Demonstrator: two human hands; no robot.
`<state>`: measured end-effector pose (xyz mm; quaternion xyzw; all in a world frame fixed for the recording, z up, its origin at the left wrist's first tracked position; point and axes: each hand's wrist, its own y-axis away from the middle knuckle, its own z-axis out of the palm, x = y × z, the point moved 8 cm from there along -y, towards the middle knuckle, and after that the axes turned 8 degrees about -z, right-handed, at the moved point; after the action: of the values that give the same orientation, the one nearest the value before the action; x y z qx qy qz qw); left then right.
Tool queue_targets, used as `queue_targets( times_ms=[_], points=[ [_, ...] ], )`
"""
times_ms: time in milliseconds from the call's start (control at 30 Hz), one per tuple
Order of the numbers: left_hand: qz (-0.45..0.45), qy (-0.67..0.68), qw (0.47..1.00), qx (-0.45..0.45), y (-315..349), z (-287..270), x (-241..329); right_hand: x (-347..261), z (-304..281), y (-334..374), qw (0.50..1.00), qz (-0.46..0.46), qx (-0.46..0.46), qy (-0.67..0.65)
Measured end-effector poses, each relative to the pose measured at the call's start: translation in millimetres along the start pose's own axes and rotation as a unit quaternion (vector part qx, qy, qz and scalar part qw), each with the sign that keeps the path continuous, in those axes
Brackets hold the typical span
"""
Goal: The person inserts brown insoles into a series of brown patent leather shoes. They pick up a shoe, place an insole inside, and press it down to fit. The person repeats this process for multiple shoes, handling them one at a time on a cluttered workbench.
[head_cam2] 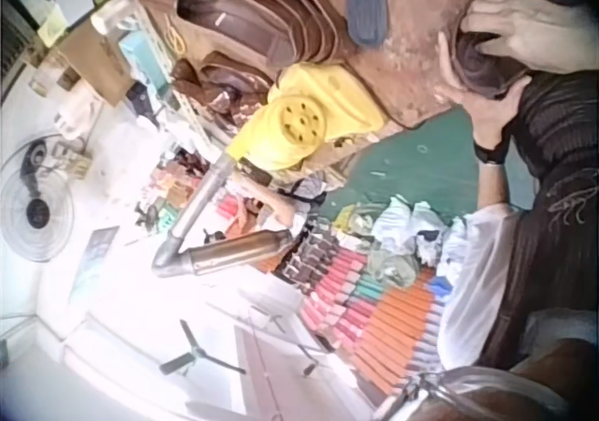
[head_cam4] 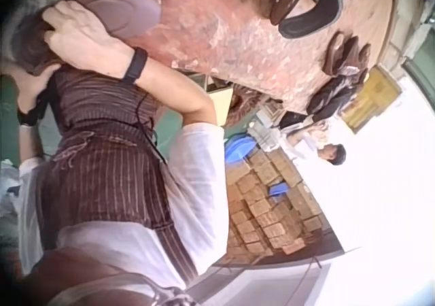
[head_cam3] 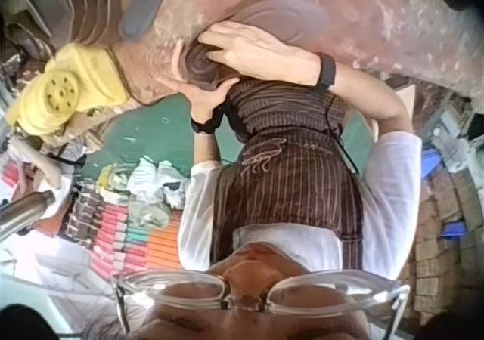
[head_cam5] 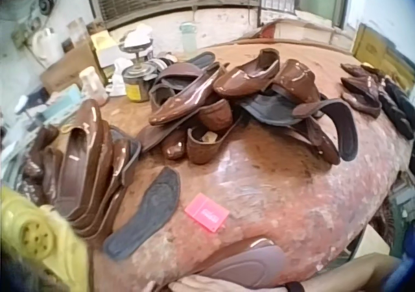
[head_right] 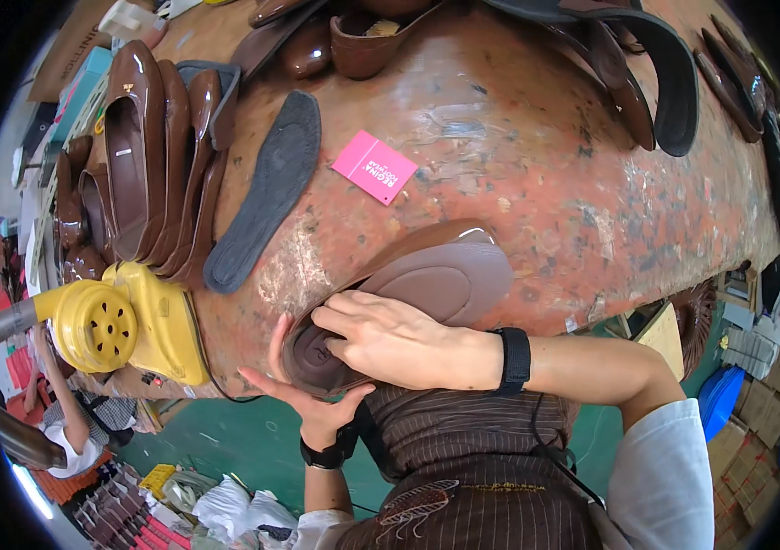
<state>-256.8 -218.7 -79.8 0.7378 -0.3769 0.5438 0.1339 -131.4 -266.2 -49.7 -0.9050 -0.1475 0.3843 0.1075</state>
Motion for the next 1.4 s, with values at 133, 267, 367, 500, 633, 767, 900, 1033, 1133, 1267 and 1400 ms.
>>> queue_targets(
  times_ms=[133, 267, 367, 500, 633, 767, 900, 1033, 1133, 1267, 1400],
  points=[
    [-0.018, -0.006, 0.999, -0.029, -3, 0, -2, -7, 17, 4, 0.995, -0.092, -0.047, 0.008],
    [-0.037, 0.020, 0.999, -0.033, -12, -6, 4, -5, 31, 1, 0.980, -0.133, -0.127, -0.078],
    [-0.030, 0.003, 0.999, -0.011, -13, -6, -2, -9, 35, 2, 0.985, -0.081, -0.154, 0.014],
    [-0.056, 0.024, 0.998, 0.015, -8, -6, -6, -8, 11, 25, 0.981, 0.026, -0.148, 0.125],
    [-0.082, 0.014, 0.996, 0.013, -9, -7, -6, -15, 3, 21, 0.966, 0.068, -0.146, 0.203],
    [-0.053, -0.059, 0.996, -0.025, -11, 9, 43, 3, -41, 30, 0.971, 0.146, -0.002, 0.190],
    [-0.065, -0.216, 0.954, -0.196, 11, 65, 80, 26, -118, 43, 0.851, 0.302, 0.269, 0.335],
    [-0.029, -0.282, 0.920, -0.269, 10, 98, 97, 32, -132, 50, 0.902, 0.374, 0.210, -0.058],
    [-0.020, -0.337, 0.891, -0.304, 10, 113, 98, -28, -102, 68, 0.962, 0.212, 0.121, 0.121],
    [-0.029, -0.345, 0.873, -0.343, 18, 121, 81, -39, -59, 90, 0.955, 0.210, 0.080, 0.192],
    [-0.044, -0.359, 0.875, -0.322, 9, 115, 88, 13, -60, 63, 0.942, 0.207, 0.077, 0.251]
  ],
)
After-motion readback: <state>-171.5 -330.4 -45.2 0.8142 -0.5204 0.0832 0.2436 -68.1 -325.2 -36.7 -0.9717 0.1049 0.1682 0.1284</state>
